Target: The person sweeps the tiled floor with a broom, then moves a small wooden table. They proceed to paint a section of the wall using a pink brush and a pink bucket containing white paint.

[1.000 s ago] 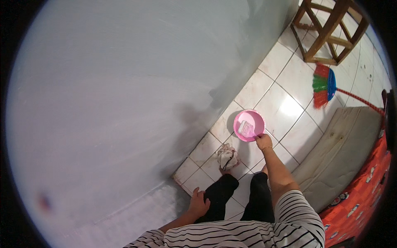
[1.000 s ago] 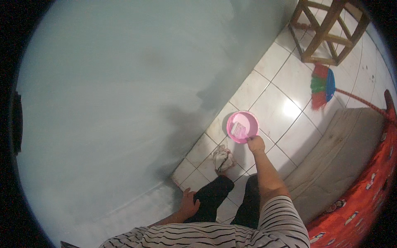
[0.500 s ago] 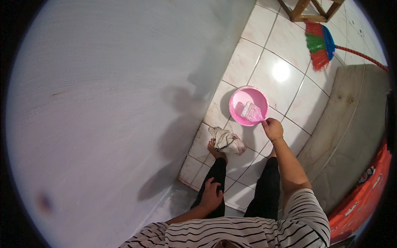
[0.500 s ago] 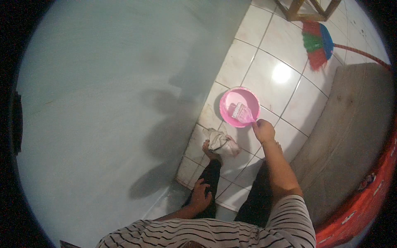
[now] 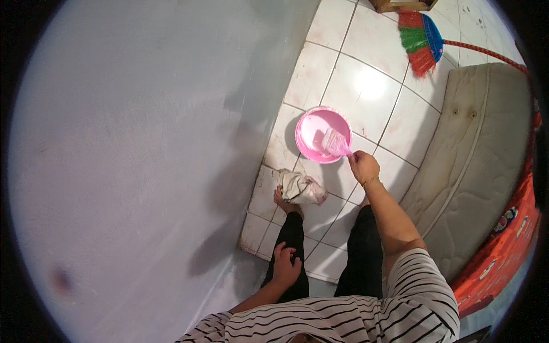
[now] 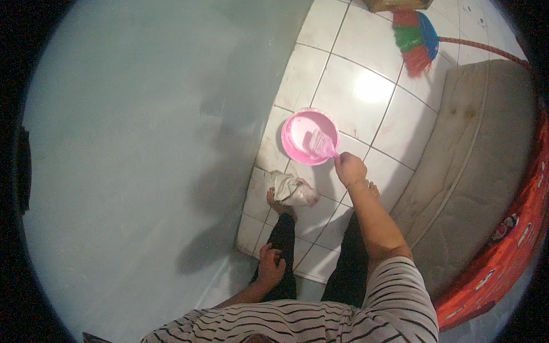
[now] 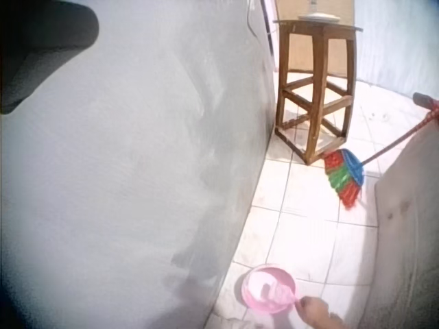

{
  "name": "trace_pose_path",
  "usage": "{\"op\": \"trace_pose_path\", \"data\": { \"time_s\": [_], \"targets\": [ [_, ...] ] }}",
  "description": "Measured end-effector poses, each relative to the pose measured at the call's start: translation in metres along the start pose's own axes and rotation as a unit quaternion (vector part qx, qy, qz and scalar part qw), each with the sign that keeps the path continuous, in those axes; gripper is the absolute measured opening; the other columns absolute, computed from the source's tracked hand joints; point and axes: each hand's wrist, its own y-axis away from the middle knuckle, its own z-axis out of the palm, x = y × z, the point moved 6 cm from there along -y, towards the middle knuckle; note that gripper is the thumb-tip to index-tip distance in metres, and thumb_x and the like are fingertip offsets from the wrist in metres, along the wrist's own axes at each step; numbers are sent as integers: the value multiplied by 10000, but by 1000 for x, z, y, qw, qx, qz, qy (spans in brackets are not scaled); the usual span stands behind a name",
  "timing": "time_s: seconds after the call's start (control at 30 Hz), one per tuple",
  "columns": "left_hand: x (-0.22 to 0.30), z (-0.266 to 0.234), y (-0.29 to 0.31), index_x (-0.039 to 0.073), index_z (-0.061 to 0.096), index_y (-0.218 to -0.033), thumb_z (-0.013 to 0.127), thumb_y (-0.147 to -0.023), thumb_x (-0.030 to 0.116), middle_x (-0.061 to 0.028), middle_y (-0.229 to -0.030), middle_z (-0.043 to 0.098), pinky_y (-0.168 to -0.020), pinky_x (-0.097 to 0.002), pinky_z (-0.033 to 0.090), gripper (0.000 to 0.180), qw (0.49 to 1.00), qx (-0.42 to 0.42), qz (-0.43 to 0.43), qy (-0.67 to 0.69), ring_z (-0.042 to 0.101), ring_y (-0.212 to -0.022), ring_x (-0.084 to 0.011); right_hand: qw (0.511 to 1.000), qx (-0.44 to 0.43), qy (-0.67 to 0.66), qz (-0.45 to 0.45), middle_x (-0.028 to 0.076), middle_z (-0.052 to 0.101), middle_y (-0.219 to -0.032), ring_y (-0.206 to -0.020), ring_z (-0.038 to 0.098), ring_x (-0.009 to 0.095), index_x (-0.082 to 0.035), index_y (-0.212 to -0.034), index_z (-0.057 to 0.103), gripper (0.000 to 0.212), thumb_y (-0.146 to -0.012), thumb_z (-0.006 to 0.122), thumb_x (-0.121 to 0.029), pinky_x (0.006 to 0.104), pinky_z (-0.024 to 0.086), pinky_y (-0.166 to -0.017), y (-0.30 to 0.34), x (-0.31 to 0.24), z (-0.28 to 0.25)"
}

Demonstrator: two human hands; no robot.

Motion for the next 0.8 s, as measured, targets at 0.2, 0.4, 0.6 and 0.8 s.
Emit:
{"op": "trace_pose_path", "data": {
  "time_s": [0.2,0.4,0.6,0.8],
  "targets": [
    [-9,7,-13,1,487,-977,580,-743,91,-222,-1243,300,-787,-358,452,268,1000,9,-21,-6,546,-826,-270,999,-23,-23,13,164,628,-772,-752,602,326,-62,-835,655,389,-787,525,-425,403,473,-672,-10,11,9],
    [-25,-9,-112,-15,479,-946,571,-794,189,-189,-1146,418,-647,-305,476,270,949,201,160,-184,554,-784,-225,991,-77,-78,-74,168,625,-733,-678,607,309,-28,-818,658,353,-769,568,-365,376,473,-651,-19,4,6],
    [-24,16,-237,-5,343,-1255,370,-856,536,-152,-1303,347,-887,-403,366,672,801,35,-253,541,428,-1071,-303,985,-92,-111,-97,128,626,-792,-749,611,273,-76,-902,584,262,-718,664,-244,364,474,-682,-39,15,-12],
    [21,51,-291,21,187,-1355,148,-840,636,-179,-1409,183,-1053,-454,176,803,636,-80,-229,733,203,-1295,-314,957,-113,-214,-163,114,612,-737,-680,610,224,-45,-835,539,190,-729,657,-149,331,472,-626,-68,43,-1]
  ]
}}
